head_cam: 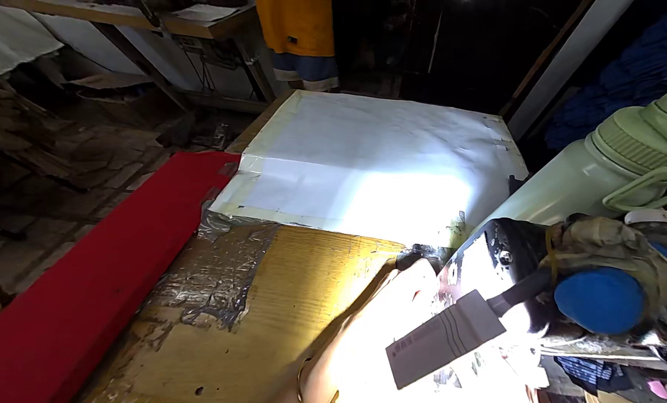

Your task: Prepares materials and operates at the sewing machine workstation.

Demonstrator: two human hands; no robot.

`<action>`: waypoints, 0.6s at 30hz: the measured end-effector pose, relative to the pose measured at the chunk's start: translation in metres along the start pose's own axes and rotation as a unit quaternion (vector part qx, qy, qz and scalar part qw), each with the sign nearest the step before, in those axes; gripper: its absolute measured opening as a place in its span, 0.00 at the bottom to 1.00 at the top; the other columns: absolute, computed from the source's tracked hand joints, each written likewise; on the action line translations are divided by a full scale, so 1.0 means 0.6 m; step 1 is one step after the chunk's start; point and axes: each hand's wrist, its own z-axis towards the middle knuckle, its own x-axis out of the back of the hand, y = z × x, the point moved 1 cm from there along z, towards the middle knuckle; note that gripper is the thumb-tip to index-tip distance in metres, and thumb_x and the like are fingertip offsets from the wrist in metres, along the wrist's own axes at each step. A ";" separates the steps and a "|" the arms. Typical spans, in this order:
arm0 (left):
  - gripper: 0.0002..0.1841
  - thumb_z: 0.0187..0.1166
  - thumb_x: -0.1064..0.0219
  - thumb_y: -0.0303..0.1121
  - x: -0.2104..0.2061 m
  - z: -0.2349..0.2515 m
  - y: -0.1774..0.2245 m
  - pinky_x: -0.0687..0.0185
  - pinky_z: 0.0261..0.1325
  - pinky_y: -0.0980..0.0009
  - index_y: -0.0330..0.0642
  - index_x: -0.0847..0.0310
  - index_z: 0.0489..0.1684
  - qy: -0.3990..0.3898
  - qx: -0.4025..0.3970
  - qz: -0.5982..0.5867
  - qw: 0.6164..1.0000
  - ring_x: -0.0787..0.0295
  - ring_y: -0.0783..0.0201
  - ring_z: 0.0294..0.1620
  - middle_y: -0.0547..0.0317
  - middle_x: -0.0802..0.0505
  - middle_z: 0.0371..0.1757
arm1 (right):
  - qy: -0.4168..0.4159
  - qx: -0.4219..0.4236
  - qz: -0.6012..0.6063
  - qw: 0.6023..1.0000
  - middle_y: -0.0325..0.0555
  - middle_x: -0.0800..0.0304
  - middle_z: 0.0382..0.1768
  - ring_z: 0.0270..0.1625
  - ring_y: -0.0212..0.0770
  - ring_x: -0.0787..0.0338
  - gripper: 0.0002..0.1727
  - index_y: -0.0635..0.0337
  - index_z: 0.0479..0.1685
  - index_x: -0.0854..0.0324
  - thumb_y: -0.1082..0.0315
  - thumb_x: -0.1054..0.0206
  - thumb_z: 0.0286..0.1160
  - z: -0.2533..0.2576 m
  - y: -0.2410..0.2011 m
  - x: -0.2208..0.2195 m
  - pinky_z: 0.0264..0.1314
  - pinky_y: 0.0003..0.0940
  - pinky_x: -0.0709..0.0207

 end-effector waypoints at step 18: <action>0.19 0.91 0.50 0.27 -0.002 0.005 0.058 0.33 0.75 0.81 0.29 0.28 0.74 0.044 0.028 -0.036 0.998 0.22 0.72 0.69 0.47 0.16 0.68 | -0.007 0.009 0.016 1.000 0.67 0.06 0.52 0.61 0.61 0.08 0.16 0.74 0.50 0.08 0.68 0.30 0.71 -0.003 0.010 -0.007 0.76 0.47 0.25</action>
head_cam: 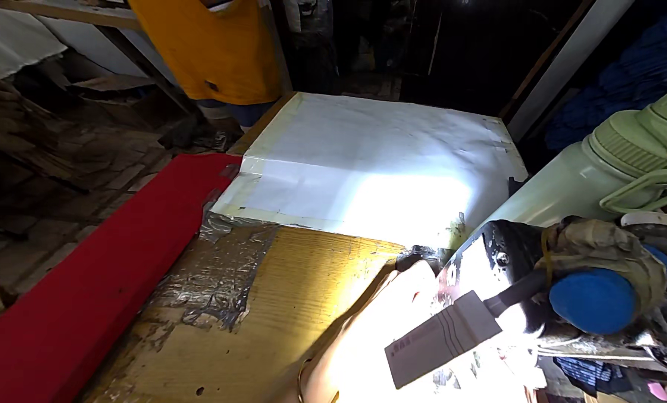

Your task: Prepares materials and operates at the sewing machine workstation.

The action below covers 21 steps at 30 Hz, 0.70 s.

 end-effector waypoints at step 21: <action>0.12 0.86 0.42 0.30 -0.003 0.017 0.026 0.24 0.55 0.79 0.32 0.16 0.53 0.017 -0.189 0.121 0.974 0.16 0.72 0.45 0.51 0.10 0.42 | 0.002 0.010 -0.023 1.000 0.61 0.03 0.43 0.50 0.57 0.04 0.13 0.70 0.42 0.06 0.67 0.29 0.69 0.004 -0.003 0.002 0.69 0.48 0.19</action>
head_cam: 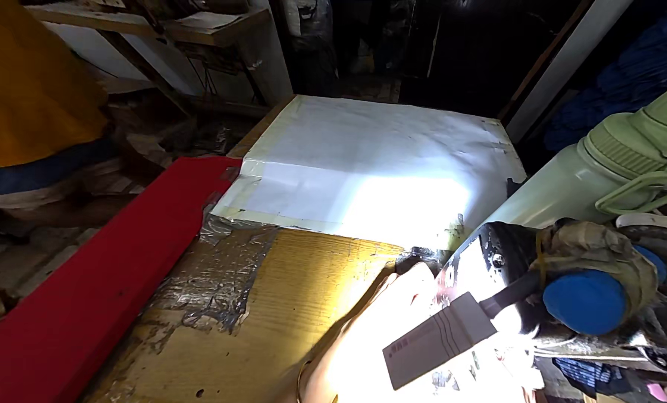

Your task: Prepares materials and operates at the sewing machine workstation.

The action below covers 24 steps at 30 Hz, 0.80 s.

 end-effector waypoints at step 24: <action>0.23 0.91 0.50 0.30 -0.032 -0.016 -0.025 0.31 0.77 0.78 0.26 0.35 0.81 0.022 0.168 -0.115 0.979 0.23 0.67 0.75 0.43 0.19 0.75 | 0.003 0.006 0.031 0.999 0.62 0.06 0.56 0.64 0.58 0.09 0.15 0.70 0.50 0.08 0.66 0.33 0.76 -0.005 0.015 -0.007 0.75 0.47 0.23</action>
